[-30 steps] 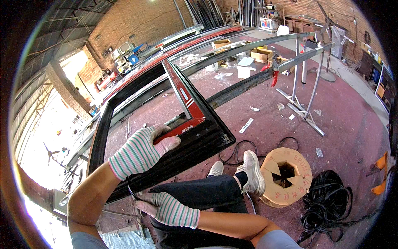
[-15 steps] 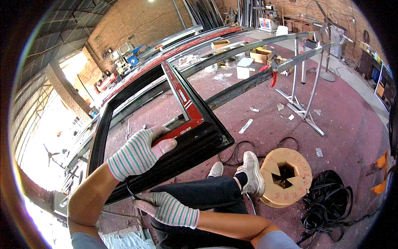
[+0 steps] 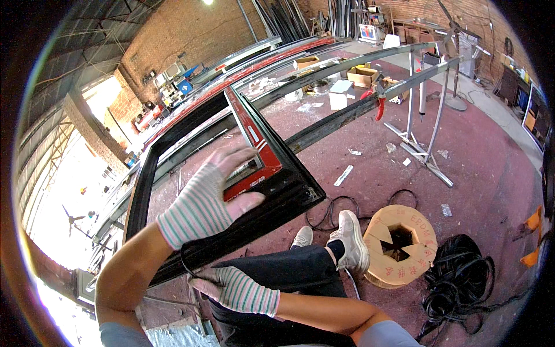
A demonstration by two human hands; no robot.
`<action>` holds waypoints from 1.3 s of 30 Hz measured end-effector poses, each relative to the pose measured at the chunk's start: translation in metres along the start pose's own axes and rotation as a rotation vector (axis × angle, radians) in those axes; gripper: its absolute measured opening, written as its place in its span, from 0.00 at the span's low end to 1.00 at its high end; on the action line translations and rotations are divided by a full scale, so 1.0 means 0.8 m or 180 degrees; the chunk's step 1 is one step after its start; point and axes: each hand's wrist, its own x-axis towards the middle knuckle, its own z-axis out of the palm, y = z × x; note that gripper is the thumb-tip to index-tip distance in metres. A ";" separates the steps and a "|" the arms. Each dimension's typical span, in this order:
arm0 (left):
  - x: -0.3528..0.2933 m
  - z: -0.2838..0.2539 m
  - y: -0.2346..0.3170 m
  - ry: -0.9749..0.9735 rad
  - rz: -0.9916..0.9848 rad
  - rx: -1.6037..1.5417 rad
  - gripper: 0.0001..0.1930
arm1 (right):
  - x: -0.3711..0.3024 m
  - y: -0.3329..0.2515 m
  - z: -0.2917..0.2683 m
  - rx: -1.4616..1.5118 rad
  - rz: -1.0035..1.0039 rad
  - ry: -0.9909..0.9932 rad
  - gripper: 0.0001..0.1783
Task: The person installs a black rubber seal onto a red and black window frame. They use shears to cut the seal to length and press it into the frame's groove, working around the corners.
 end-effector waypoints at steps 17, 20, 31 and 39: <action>0.061 0.026 -0.018 -0.0339 0.0682 -0.1170 0.13 | -0.002 -0.027 -0.027 -0.0470 0.0365 -0.0358 0.22; 0.062 0.027 -0.017 -0.0310 0.0643 -0.1188 0.12 | -0.003 -0.026 -0.028 -0.0568 0.0152 -0.0336 0.23; 0.066 0.033 -0.023 -0.0237 0.0664 -0.1356 0.08 | 0.002 -0.025 -0.033 -0.0786 0.0038 -0.0234 0.22; 0.044 0.018 -0.027 -0.0309 0.0673 -0.1008 0.19 | -0.002 -0.016 -0.028 -0.0603 0.0032 0.0014 0.19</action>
